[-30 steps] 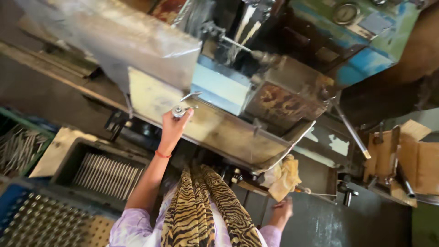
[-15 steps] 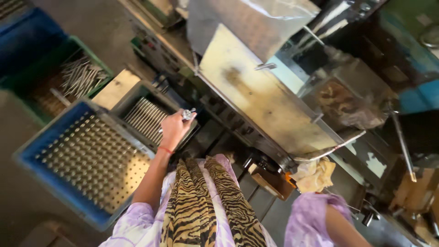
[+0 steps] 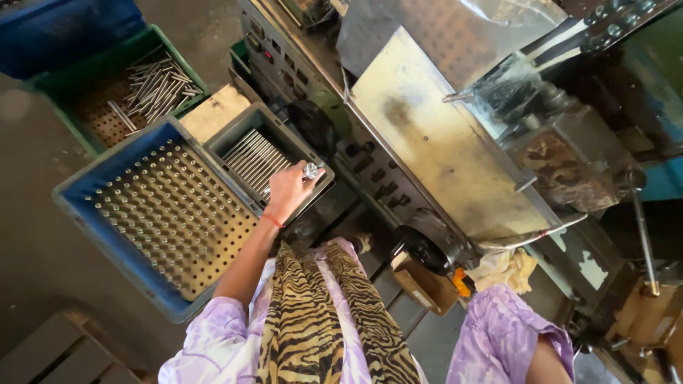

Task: The person repeatedly picks metal rods from a tray, inserts them into a grinding machine, operates the lever to grind the rod, and places the finished rods into a blue bin. The process is repeated for multiple rods.

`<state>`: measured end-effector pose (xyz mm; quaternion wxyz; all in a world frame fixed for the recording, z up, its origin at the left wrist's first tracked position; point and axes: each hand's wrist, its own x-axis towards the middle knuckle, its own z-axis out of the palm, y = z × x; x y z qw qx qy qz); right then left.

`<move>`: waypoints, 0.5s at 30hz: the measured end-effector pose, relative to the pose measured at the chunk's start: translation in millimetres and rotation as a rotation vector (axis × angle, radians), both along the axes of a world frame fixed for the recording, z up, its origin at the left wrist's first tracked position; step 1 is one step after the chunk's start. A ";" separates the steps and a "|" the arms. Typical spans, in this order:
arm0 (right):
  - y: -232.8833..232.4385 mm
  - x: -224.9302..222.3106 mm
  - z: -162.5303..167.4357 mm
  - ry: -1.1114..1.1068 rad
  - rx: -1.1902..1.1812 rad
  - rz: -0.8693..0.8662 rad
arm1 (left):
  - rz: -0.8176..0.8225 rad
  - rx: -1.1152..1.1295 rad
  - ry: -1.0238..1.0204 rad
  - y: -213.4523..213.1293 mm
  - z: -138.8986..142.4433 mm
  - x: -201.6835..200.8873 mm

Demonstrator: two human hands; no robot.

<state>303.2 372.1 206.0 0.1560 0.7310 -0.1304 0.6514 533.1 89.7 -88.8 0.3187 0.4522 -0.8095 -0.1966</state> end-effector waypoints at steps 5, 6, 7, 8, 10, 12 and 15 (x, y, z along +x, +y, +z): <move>-17.0 31.5 -3.7 0.005 -0.011 0.013 | -0.027 -0.067 0.052 -0.2 2.4 0.3; -17.0 35.1 -0.4 -0.007 -0.015 0.011 | -0.028 -0.062 0.036 -1.6 3.7 -0.8; -10.8 39.3 5.5 -0.026 -0.013 0.014 | -0.036 -0.053 0.023 -1.0 4.6 -3.0; -8.3 43.5 6.9 -0.060 -0.004 0.013 | -0.046 -0.044 0.115 0.8 5.1 -5.5; -26.1 47.5 -12.4 -0.172 0.119 -0.084 | -0.063 -0.035 0.309 0.5 6.3 -14.0; -95.7 53.3 -75.8 -0.137 0.619 -0.675 | -0.147 0.259 0.658 -0.4 6.5 -24.7; -151.4 72.5 -184.3 -0.536 1.419 -0.374 | -0.162 0.629 0.880 12.1 2.1 -38.7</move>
